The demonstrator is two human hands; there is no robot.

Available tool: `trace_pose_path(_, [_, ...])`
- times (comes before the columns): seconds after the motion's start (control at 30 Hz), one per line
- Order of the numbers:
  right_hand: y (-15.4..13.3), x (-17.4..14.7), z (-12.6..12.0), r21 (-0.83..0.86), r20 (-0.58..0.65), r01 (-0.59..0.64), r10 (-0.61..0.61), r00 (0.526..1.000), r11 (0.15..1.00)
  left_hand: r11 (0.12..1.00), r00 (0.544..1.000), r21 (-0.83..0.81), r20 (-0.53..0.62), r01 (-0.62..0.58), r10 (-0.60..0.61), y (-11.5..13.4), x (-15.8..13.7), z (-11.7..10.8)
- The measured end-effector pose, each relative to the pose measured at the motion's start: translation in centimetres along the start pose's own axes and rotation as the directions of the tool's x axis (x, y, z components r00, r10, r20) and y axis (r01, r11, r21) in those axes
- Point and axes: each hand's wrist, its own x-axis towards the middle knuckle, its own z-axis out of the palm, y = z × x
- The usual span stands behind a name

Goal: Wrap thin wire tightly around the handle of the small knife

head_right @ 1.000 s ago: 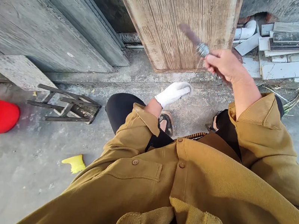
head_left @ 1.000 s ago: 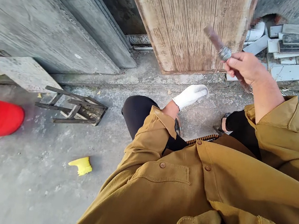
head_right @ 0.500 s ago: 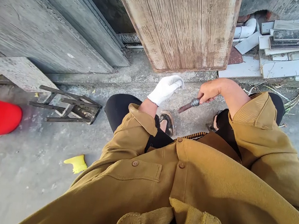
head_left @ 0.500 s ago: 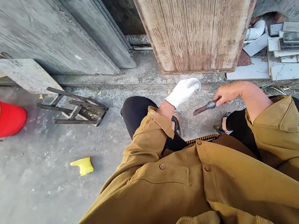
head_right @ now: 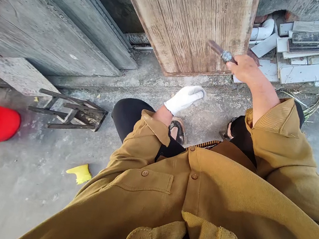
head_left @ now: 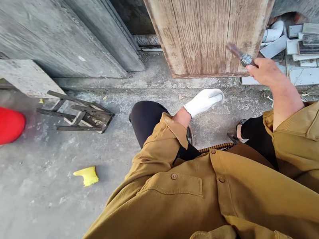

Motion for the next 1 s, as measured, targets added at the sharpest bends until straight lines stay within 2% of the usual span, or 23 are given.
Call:
trace_pose_path(0.1, [-0.1, 0.4, 1.3, -0.284, 0.186, 0.073, -0.020, 0.982, 0.956, 0.994, 0.999, 0.098, -0.022, -0.037, 0.040, 0.0, -0.2, -0.9])
trace_pose_path(0.17, [-0.6, 0.1, 2.4, -0.386, 0.389, 0.170, -0.006, 0.921, 0.907, 0.980, 0.996, 0.190, -0.047, -0.062, 0.072, -0.2, -0.3, -1.5])
trace_pose_path(0.2, [-1.0, -0.1, 3.1, -0.404, 0.498, 0.236, -0.004, 0.867, 0.884, 0.969, 0.994, 0.238, -0.060, -0.070, 0.087, -0.4, -0.3, -1.8])
trace_pose_path(0.3, [-2.1, -1.0, 4.8, -0.345, 0.713, 0.403, -0.043, 0.700, 0.847, 0.939, 0.993, 0.335, -0.065, -0.073, 0.101, -0.9, -0.3, -2.3])
trace_pose_path(0.43, [-2.9, -1.6, 6.1, -0.220, 0.810, 0.501, -0.129, 0.571, 0.837, 0.932, 0.994, 0.360, -0.086, -0.037, 0.073, -1.5, -0.1, -2.5])
trace_pose_path(0.5, [-2.9, -1.5, 5.9, -0.127, 0.856, 0.533, -0.180, 0.485, 0.836, 0.933, 0.992, 0.361, -0.111, -0.010, 0.053, -1.8, 0.2, -2.6])
trace_pose_path(0.57, [-2.7, -1.5, 5.1, -0.025, 0.870, 0.530, -0.243, 0.430, 0.847, 0.938, 0.991, 0.347, -0.127, 0.015, 0.032, -2.1, 0.6, -2.5])
trace_pose_path(0.6, [-2.6, -1.6, 4.4, 0.027, 0.856, 0.511, -0.284, 0.432, 0.859, 0.944, 0.991, 0.328, -0.130, 0.032, 0.012, -2.2, 0.8, -2.3])
trace_pose_path(0.63, [-2.4, -1.7, 3.6, 0.081, 0.825, 0.476, -0.327, 0.461, 0.875, 0.955, 0.990, 0.291, -0.143, 0.058, -0.016, -2.3, 1.0, -2.1])
trace_pose_path(0.67, [-2.3, -1.8, 2.7, 0.144, 0.773, 0.429, -0.372, 0.515, 0.892, 0.967, 0.988, 0.237, -0.147, 0.089, -0.054, -2.4, 1.2, -1.8])
trace_pose_path(0.73, [-1.9, -2.0, 0.9, 0.308, 0.548, 0.280, -0.410, 0.729, 0.909, 0.987, 0.986, 0.088, -0.109, 0.137, -0.127, -2.4, 1.4, -1.0])
trace_pose_path(0.77, [-1.7, -2.0, 0.1, 0.427, 0.388, 0.207, -0.385, 0.837, 0.881, 0.990, 0.987, 0.009, -0.076, 0.142, -0.141, -2.3, 1.4, -0.7])
trace_pose_path(0.8, [-1.4, -1.9, -0.6, 0.522, 0.244, 0.146, -0.312, 0.918, 0.840, 0.990, 0.990, -0.060, -0.037, 0.131, -0.133, -2.2, 1.4, -0.3])
trace_pose_path(0.83, [-1.2, -1.7, -1.0, 0.583, 0.127, 0.098, -0.209, 0.970, 0.807, 0.988, 0.994, -0.114, 0.002, 0.106, -0.106, -2.0, 1.3, -0.1])
trace_pose_path(0.87, [-0.9, -1.3, -1.2, 0.591, 0.049, 0.059, -0.109, 0.993, 0.804, 0.986, 0.997, -0.151, 0.035, 0.076, -0.072, -1.7, 1.1, 0.1])
trace_pose_path(0.9, [-0.6, -0.9, -1.2, 0.533, 0.005, 0.021, -0.028, 1.000, 0.846, 0.984, 0.998, -0.174, 0.054, 0.046, -0.038, -1.4, 0.9, 0.2])
trace_pose_path(0.97, [-0.1, -0.1, -0.7, 0.229, -0.021, -0.021, 0.027, 0.999, 0.973, 0.984, 0.996, -0.180, 0.086, 0.005, 0.011, -0.8, 0.5, 0.1])
trace_pose_path(1.0, [0.0, 0.2, -0.2, 0.021, 0.004, -0.017, 0.017, 1.000, 1.000, 0.986, 0.995, -0.168, 0.092, -0.008, 0.023, -0.5, 0.3, -0.1])
